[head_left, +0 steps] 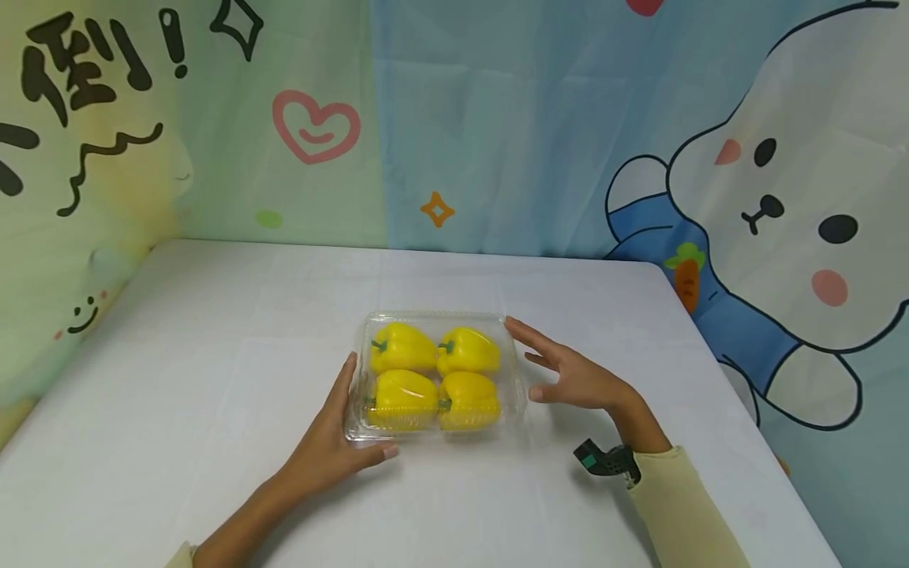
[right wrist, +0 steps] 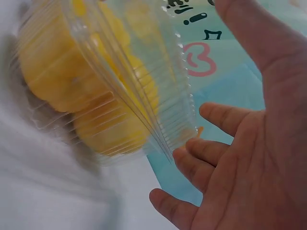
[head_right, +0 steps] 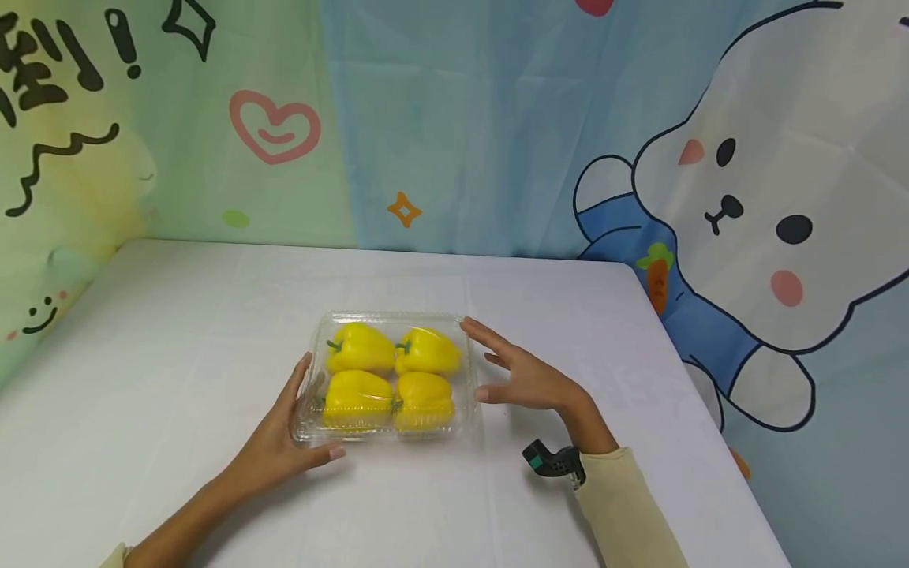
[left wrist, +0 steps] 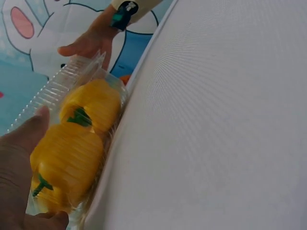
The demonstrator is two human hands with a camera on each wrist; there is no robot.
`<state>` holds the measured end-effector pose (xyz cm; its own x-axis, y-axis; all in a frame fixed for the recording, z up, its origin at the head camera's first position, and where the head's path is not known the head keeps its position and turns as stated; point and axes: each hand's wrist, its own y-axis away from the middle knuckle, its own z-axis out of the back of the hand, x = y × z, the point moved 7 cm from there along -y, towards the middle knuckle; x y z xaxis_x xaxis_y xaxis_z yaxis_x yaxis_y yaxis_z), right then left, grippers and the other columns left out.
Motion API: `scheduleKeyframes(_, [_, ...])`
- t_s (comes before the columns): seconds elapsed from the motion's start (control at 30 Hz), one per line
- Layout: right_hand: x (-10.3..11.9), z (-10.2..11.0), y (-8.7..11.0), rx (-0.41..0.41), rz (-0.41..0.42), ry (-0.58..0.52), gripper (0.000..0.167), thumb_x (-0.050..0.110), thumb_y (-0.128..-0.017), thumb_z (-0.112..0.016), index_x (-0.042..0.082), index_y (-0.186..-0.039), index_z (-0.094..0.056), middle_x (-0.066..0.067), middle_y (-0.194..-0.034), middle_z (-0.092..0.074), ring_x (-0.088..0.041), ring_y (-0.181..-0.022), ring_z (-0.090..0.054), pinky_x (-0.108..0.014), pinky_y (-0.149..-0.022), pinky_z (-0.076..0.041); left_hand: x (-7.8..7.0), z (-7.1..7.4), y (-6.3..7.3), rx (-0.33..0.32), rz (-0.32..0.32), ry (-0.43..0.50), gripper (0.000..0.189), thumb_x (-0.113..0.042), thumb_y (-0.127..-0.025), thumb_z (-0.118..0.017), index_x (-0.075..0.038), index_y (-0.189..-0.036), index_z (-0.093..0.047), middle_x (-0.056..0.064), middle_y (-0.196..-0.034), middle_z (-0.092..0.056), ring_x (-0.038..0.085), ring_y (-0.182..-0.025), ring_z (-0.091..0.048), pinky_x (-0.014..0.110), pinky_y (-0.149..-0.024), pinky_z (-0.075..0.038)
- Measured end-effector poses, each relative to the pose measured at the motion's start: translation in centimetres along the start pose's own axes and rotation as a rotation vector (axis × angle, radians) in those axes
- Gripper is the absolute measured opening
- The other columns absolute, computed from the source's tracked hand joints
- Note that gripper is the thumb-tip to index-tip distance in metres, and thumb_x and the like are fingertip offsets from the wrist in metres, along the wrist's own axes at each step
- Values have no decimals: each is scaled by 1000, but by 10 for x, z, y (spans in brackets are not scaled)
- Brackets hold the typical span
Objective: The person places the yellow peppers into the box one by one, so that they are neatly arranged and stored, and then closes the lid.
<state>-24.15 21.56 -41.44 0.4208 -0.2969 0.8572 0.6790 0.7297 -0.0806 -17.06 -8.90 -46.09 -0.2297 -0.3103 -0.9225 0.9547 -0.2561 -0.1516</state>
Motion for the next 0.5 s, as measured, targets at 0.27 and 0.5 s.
scheduleKeyframes(0.27, [-3, -11, -1, -5, -40, 51, 103, 16, -81, -80, 18, -158, -12, 0, -163, 5, -27, -147, -2, -59, -110, -22, 1, 1, 1, 11, -9, -98, 104, -34, -86, -75, -13, -157, -2, 7, -163, 3, 28, -146, -2, 56, -113, -13])
scheduleKeyframes(0.5, [-5, -19, 2, -8, -85, 42, 121, 31, -77, -84, 25, -157, 6, 2, -162, 14, -31, -147, -4, -61, -110, -20, -1, -2, 1, 32, -24, -125, 98, -34, -89, -71, 0, -154, -6, 9, -162, 7, 30, -146, 1, 56, -112, -13])
